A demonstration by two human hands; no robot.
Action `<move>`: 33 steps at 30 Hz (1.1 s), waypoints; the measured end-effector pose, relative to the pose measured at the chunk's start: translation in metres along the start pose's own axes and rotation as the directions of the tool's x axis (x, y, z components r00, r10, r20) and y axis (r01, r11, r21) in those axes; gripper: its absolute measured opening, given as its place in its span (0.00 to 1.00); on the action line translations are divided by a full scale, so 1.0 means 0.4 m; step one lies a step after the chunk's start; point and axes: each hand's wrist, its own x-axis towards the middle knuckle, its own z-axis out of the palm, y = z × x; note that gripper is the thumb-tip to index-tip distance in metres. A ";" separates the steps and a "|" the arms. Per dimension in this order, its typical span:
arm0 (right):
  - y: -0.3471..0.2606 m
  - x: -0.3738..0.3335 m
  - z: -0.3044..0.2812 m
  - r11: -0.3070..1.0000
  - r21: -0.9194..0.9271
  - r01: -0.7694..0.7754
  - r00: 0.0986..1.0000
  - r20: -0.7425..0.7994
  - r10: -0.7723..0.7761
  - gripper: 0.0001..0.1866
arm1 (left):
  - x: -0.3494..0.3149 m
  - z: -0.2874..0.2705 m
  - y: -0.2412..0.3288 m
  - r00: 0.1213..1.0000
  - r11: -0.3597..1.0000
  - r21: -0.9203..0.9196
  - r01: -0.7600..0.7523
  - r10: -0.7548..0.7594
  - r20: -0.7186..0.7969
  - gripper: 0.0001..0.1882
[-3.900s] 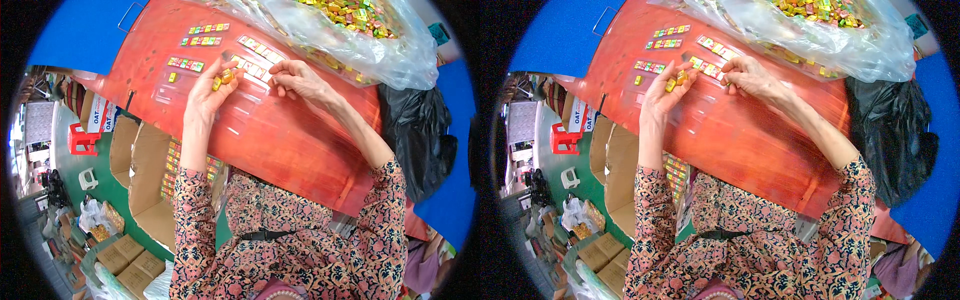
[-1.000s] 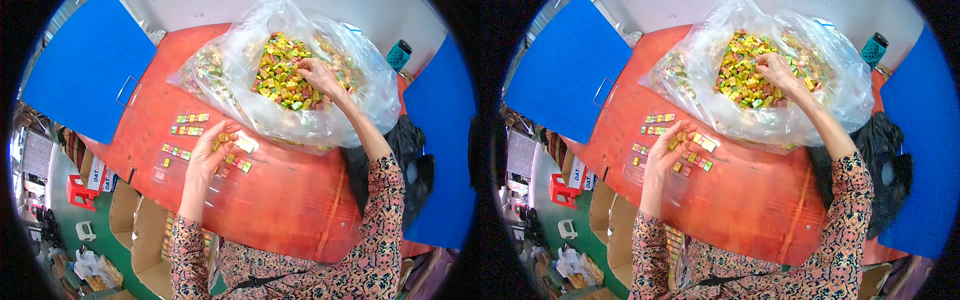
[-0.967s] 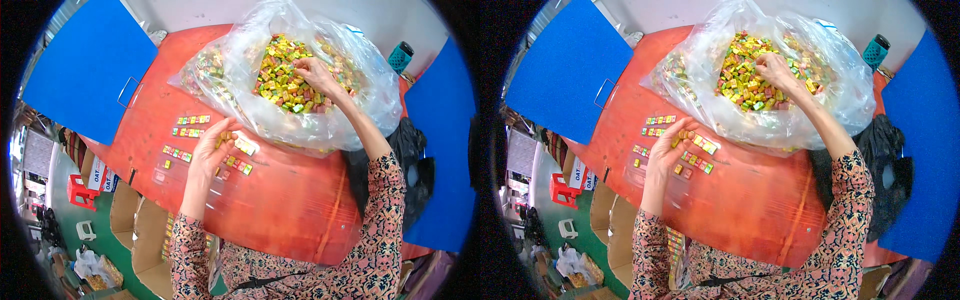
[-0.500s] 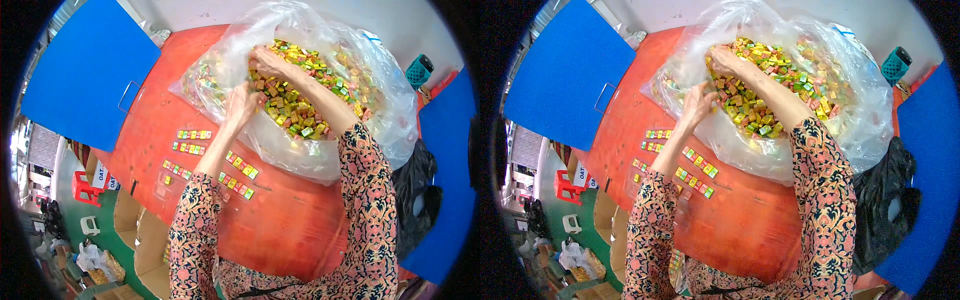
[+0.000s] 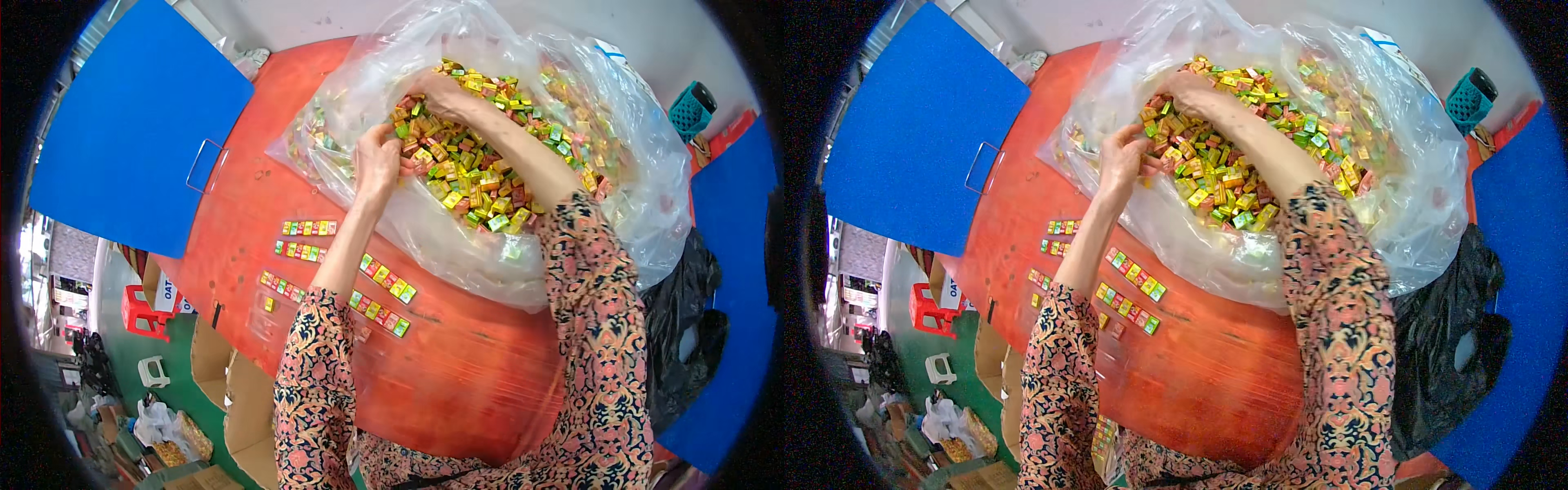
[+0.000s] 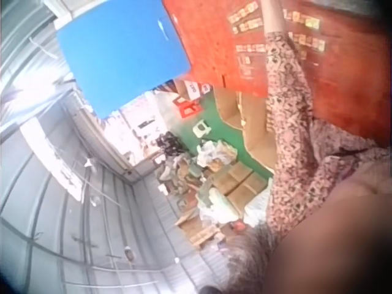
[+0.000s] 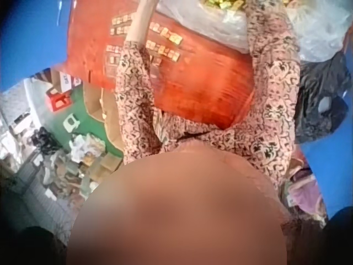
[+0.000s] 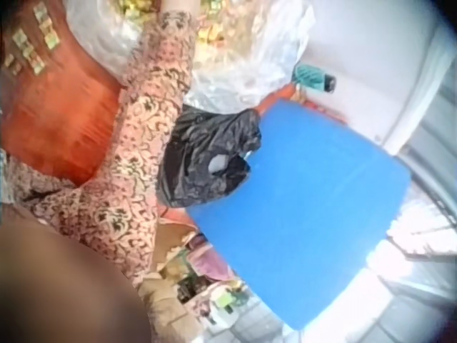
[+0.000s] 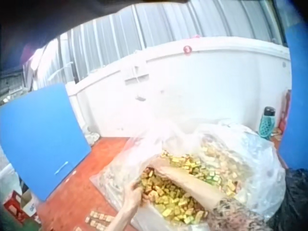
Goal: Placing small colorful components into specific slots in plastic trays for packaging.
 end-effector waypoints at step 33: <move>0.000 -0.146 0.031 0.982 -0.077 0.172 0.984 0.052 -0.168 0.19 | 0.165 0.033 -0.087 0.651 0.264 0.780 -0.567 0.724 0.228 0.05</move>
